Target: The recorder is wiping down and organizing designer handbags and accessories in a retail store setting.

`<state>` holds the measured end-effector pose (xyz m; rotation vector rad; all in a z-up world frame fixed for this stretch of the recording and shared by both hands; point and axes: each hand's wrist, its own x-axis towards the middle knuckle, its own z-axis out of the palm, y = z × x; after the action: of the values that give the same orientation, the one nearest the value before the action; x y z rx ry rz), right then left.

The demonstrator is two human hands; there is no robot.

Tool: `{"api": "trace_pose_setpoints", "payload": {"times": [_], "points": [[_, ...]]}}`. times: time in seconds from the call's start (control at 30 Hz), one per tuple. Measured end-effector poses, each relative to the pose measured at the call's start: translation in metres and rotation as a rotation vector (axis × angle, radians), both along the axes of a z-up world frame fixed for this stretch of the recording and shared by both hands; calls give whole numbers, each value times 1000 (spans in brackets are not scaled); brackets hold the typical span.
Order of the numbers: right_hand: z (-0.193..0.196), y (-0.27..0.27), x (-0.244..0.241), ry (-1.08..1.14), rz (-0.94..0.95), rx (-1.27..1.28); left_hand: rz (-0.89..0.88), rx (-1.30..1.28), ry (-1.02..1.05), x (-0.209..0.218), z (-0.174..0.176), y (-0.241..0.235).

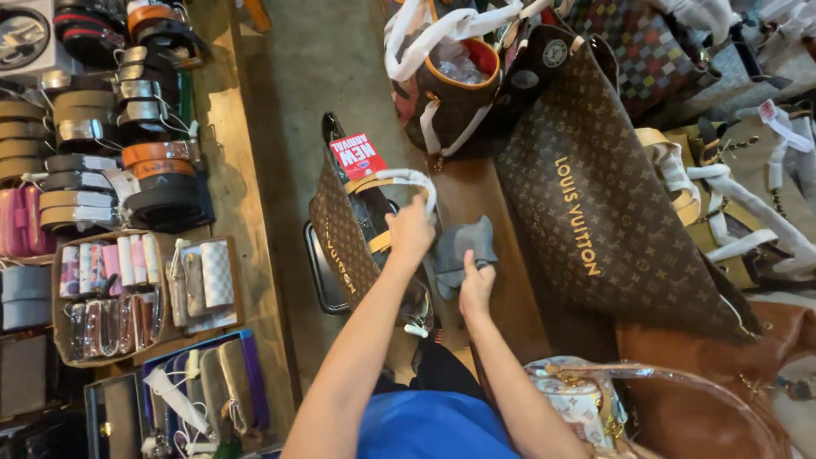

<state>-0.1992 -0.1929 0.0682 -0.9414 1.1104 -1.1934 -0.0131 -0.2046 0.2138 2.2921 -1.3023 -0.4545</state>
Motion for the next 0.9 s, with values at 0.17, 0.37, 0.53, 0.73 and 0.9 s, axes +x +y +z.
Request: {"api": "trace_pose_setpoints", "payload": {"times": [0.17,0.37,0.53,0.73,0.9], "points": [[57,6,20,21,95,1,353,-799,702,74,9,75],[9,11,50,167,361,69,877,-960,838,124,-76,135],[23,37,73,207,539,-73,920,-812,83,116,-3,173],[38,64,88,259,601,-133,260,-518,-612,113,12,188],[30,68,91,474,667,-3,-283,-349,-264,95,18,137]]}}
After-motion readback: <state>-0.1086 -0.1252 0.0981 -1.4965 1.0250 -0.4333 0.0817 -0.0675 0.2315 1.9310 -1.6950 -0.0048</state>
